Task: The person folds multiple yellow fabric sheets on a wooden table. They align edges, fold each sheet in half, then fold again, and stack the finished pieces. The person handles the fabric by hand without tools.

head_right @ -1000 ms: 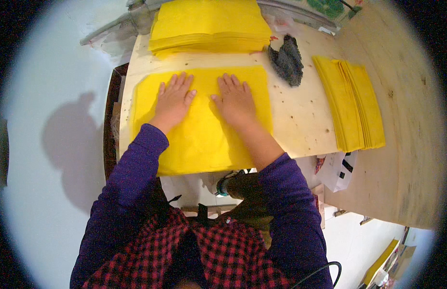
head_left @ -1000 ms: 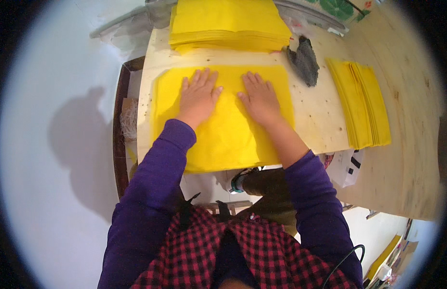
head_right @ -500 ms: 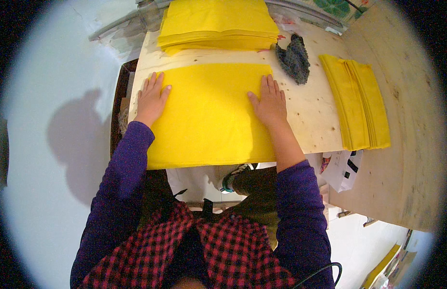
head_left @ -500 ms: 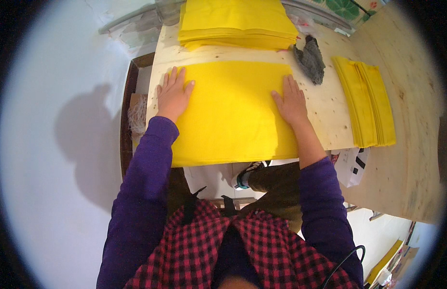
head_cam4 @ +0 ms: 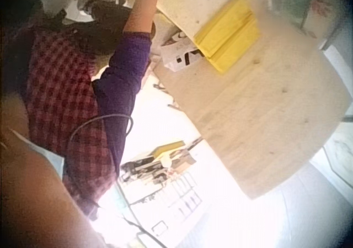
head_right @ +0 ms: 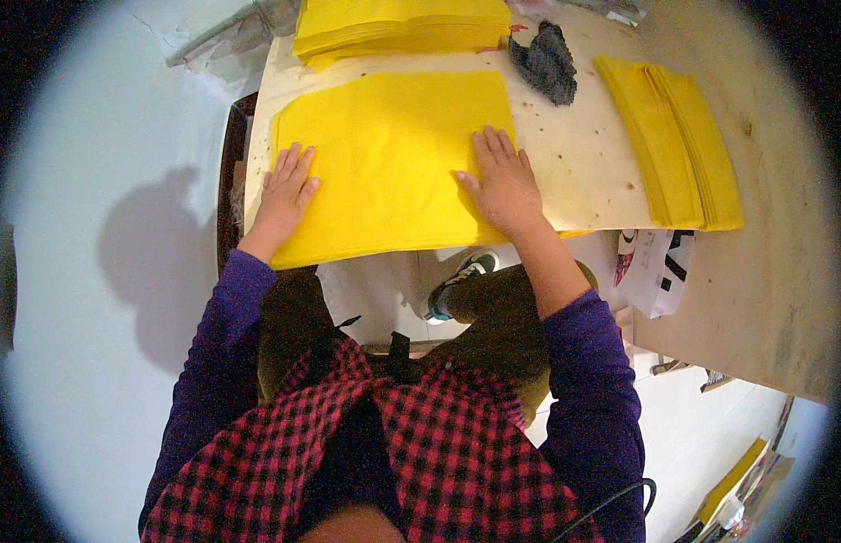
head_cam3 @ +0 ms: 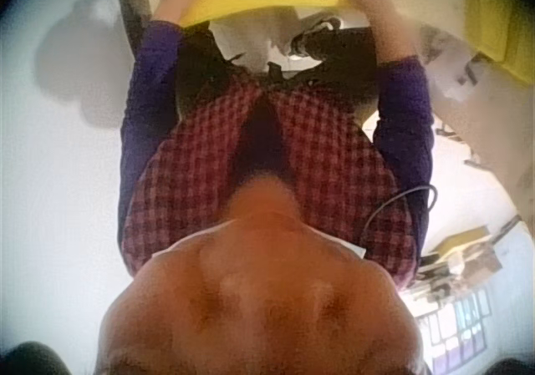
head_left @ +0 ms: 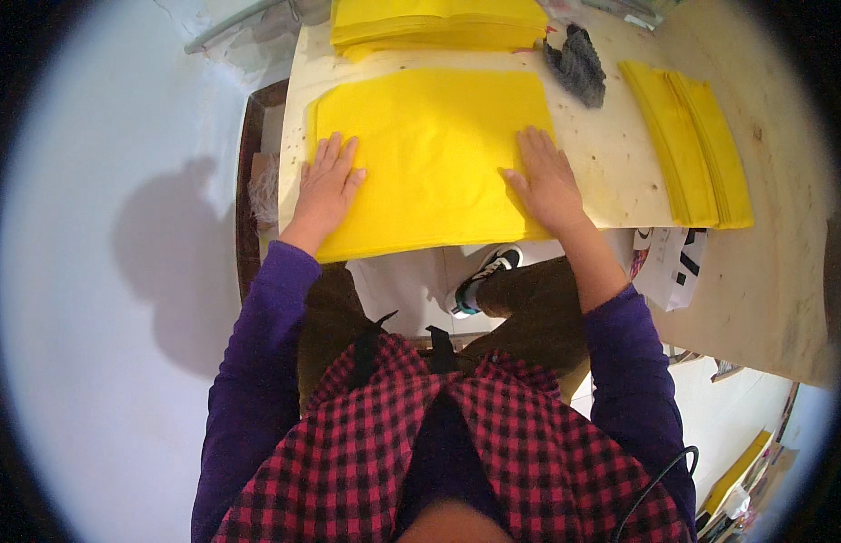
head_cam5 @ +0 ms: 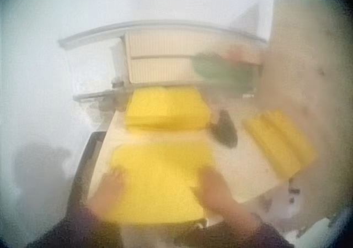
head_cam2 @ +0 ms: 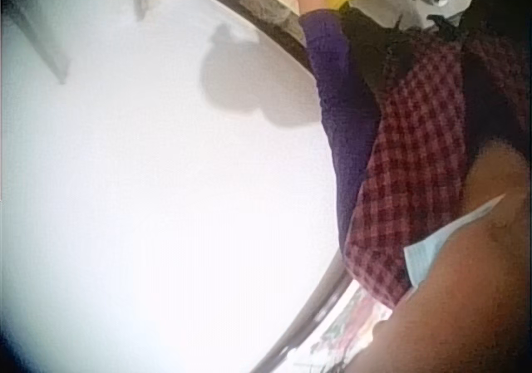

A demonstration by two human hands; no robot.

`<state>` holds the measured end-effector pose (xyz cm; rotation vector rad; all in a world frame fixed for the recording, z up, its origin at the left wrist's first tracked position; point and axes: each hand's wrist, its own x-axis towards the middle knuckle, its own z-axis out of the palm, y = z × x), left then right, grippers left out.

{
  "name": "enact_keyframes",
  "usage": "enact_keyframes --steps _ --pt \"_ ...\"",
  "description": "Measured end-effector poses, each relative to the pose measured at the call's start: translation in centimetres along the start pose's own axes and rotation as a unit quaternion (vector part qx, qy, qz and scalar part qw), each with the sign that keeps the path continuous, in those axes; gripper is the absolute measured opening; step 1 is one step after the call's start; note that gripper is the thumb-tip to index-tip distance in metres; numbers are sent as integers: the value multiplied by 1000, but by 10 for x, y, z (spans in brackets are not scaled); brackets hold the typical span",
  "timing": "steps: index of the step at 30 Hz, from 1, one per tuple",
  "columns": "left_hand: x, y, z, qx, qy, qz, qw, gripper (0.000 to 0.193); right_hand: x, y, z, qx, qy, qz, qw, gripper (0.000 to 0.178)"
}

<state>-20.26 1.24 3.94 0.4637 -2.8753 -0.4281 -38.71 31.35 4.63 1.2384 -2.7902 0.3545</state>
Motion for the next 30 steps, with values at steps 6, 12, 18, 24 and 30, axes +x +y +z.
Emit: enact_keyframes --steps 6,12,18,24,30 --pt "-8 -7 5 -3 -5 1 1000 53 2 8 13 -21 4 6 1000 67" --pt "-5 -1 -1 47 -27 -12 998 55 0 8 9 -14 -8 16 1000 63" --pt "-19 11 -16 36 10 2 999 51 -26 21 -11 23 15 5 1000 50" --pt "-72 11 -27 14 61 22 998 48 -57 34 -30 222 152 36 962 29" --pt "-137 -17 -25 -86 153 -68 982 46 -31 79 -45 360 142 177 905 18"
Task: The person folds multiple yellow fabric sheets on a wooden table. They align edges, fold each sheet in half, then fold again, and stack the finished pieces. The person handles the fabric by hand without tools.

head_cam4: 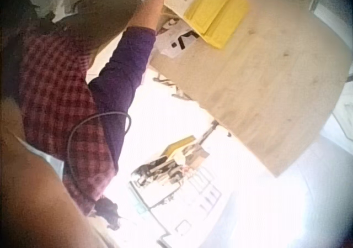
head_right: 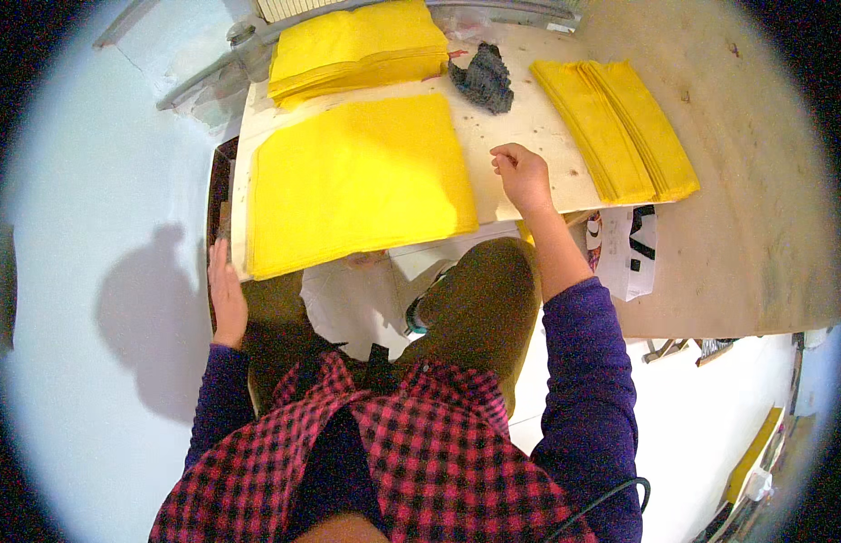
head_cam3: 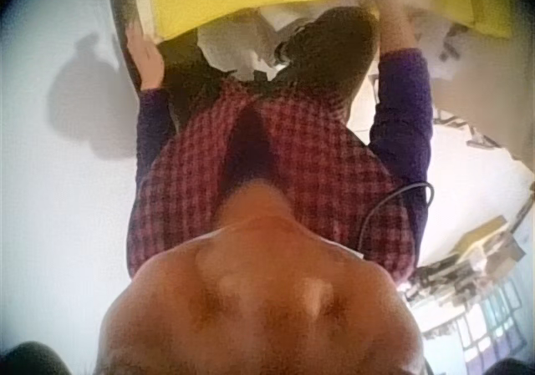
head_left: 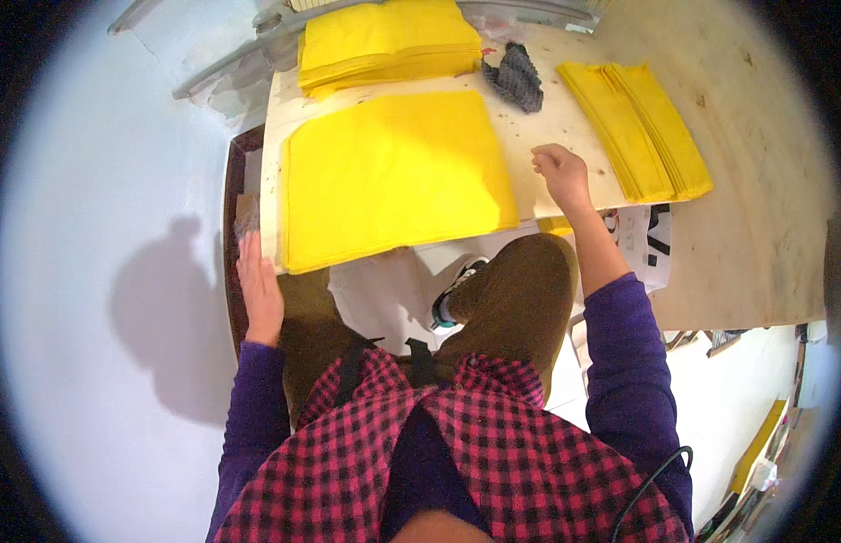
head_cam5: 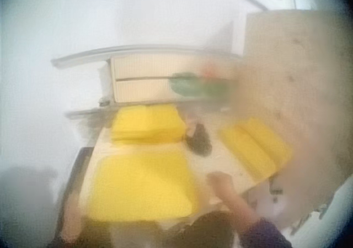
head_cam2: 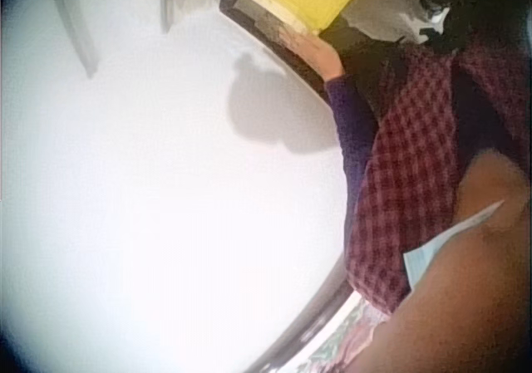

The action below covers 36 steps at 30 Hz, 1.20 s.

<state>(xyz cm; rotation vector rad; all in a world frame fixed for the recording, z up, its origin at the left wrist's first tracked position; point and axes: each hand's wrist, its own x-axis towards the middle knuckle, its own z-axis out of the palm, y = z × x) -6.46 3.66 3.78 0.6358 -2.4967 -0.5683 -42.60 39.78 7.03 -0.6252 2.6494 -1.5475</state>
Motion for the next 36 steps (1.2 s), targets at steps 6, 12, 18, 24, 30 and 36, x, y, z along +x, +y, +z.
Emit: enact_keyframes --steps 6,12,18,24,30,36 --pt "-26 -9 20 -35 67 -18 997 44 78 19 13 -54 25 -15 998 22" --pt "-7 -10 24 -17 52 -37 998 44 158 39 46 -279 107 -89 950 30" --pt "-4 -11 20 -12 41 -39 998 45 184 59 59 -358 56 21 932 27" --pt "-2 -16 22 -16 38 -44 998 45 198 66 55 -441 65 -15 895 41" --pt "-3 -15 20 -24 45 -58 997 43 220 80 56 -456 30 -11 889 55" --pt "-8 -16 19 -33 62 -60 996 41 204 82 41 -330 95 -133 930 52"
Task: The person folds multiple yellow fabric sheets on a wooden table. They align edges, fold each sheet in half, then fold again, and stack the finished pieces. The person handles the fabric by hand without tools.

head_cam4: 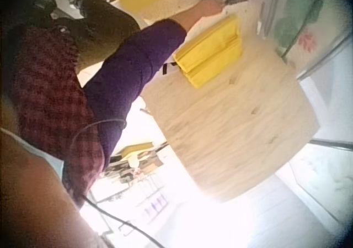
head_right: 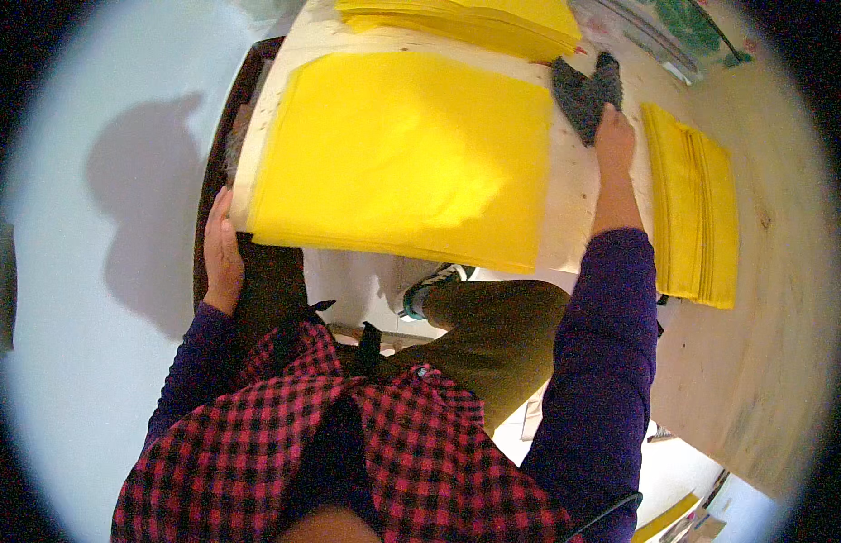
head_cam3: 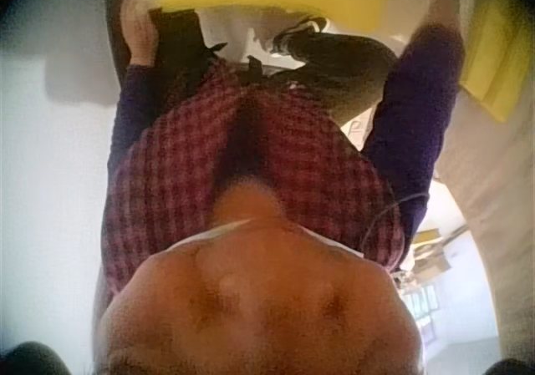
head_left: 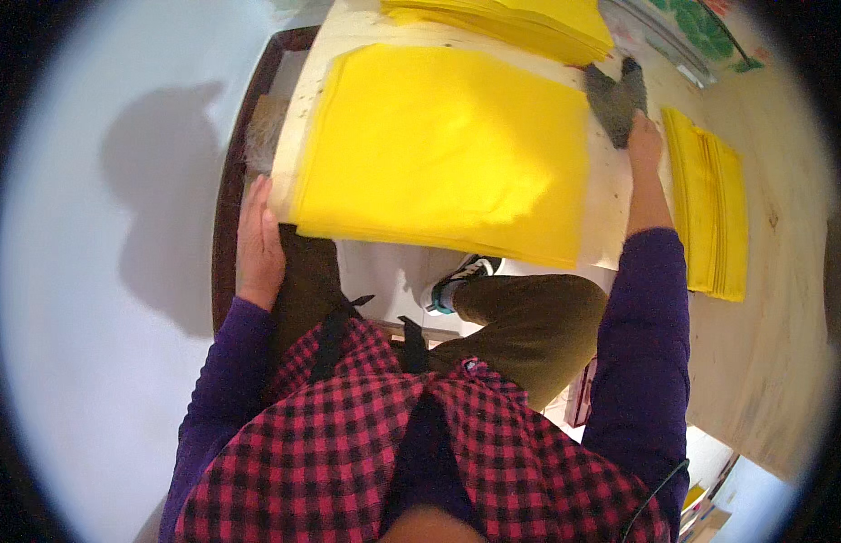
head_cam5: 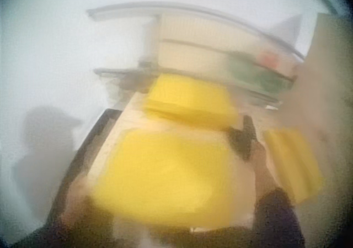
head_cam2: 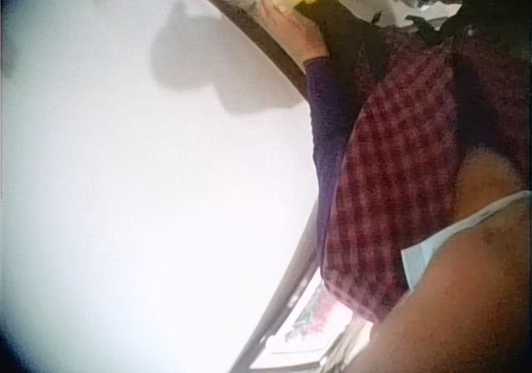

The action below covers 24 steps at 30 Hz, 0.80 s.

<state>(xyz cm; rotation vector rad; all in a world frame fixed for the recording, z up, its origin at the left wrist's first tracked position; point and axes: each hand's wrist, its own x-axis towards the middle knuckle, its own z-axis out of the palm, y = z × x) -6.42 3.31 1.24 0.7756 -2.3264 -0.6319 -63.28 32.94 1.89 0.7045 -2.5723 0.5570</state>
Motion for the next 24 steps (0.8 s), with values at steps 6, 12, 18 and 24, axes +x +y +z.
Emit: enact_keyframes --steps 6,12,18,24 --pt "-1 7 -10 -52 57 7 997 39 -70 -29 -70 286 -49 97 952 48" --pt "41 19 -6 -371 -13 -112 922 51 -156 -80 -108 443 -108 196 868 57" --pt "81 21 10 -250 -77 -183 948 31 -184 -111 -105 426 -127 206 872 52" --pt "94 33 23 12 -111 -139 984 30 -186 -116 -96 366 -100 190 906 44"
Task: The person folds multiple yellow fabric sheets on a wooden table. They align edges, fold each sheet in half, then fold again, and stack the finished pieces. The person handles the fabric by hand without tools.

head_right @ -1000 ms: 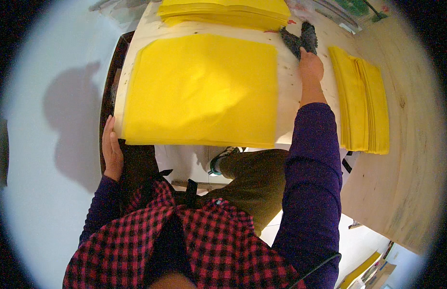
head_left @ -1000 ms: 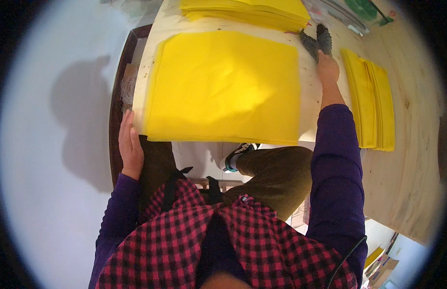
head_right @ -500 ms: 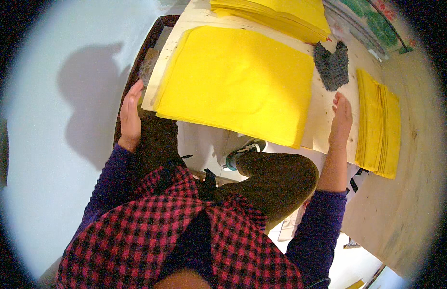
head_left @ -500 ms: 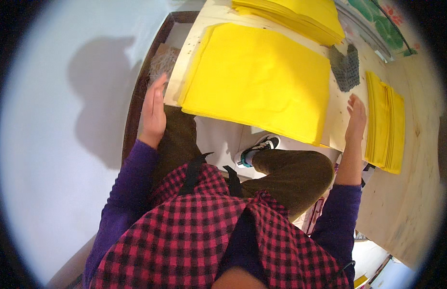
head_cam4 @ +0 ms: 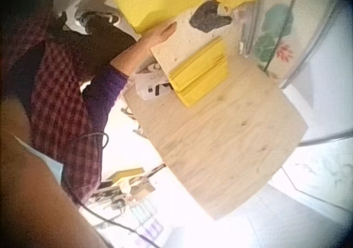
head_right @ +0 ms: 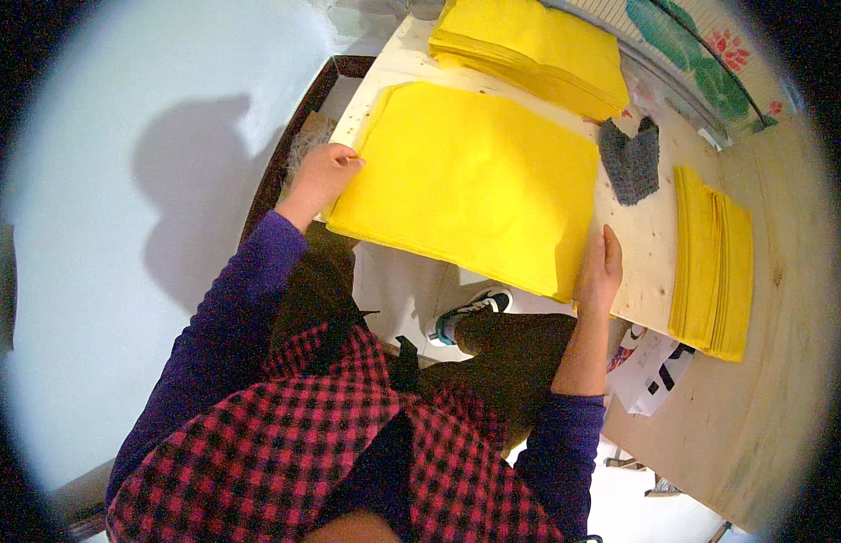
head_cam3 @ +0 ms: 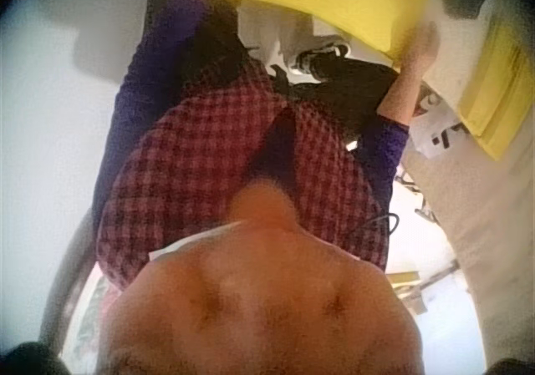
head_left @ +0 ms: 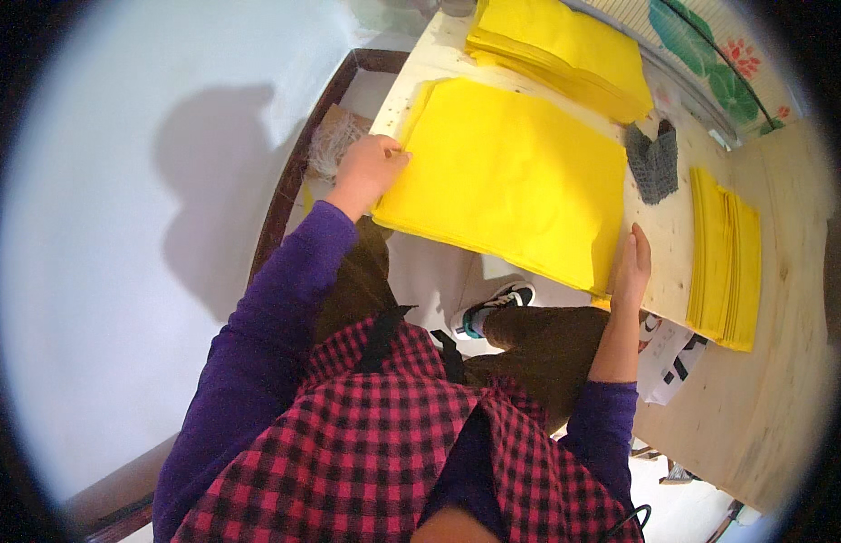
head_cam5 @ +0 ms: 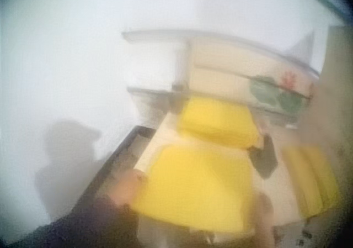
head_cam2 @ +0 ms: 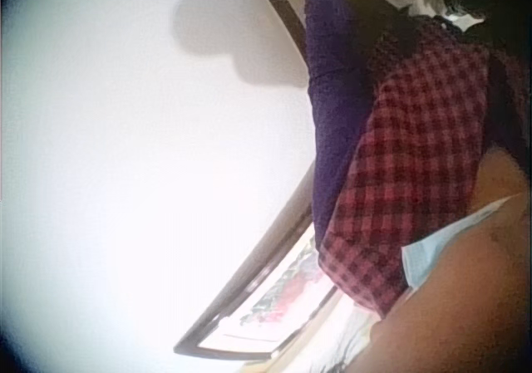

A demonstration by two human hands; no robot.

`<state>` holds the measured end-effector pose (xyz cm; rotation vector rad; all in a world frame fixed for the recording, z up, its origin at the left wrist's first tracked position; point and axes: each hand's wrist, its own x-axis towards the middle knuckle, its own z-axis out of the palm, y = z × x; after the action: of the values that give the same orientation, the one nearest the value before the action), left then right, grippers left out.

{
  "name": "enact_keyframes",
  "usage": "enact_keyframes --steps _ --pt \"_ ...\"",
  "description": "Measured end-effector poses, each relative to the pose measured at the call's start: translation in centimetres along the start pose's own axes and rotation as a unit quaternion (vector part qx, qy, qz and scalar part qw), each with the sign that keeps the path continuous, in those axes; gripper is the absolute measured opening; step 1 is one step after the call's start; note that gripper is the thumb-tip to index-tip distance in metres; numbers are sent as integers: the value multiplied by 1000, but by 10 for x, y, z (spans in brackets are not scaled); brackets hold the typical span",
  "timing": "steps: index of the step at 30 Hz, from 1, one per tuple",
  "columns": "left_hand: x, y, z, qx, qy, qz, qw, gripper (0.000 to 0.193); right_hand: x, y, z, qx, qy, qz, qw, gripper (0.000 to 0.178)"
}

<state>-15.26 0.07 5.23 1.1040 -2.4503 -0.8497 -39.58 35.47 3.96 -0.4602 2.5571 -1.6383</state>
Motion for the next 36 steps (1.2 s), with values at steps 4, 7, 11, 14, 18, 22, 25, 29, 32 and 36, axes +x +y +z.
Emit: enact_keyframes --steps 4,7,11,14,18,22,25,29,32,36 --pt "-5 15 5 101 46 15 994 31 2 11 0 1 -7 -11 1000 42" --pt "-5 23 5 127 48 4 991 32 4 19 2 27 -12 -14 999 41" --pt "-6 27 6 100 70 11 992 26 5 22 1 6 -12 -51 999 39" --pt "-5 30 9 114 69 21 991 27 4 21 1 7 -10 -58 998 38" --pt "-6 33 13 91 57 38 993 27 2 19 1 -4 -11 -47 999 38" --pt "-7 36 15 34 48 22 998 27 2 19 2 0 -16 -48 999 38" --pt "-7 36 14 -17 67 39 997 29 2 19 3 17 -17 -45 999 39" --pt "-4 28 16 -94 106 40 989 32 2 22 3 24 -18 -32 999 38" --pt "-1 20 18 -127 115 30 985 33 4 24 2 13 -14 -39 999 38" --pt "-3 12 19 -62 104 -6 993 34 6 28 2 7 -12 -48 999 37"
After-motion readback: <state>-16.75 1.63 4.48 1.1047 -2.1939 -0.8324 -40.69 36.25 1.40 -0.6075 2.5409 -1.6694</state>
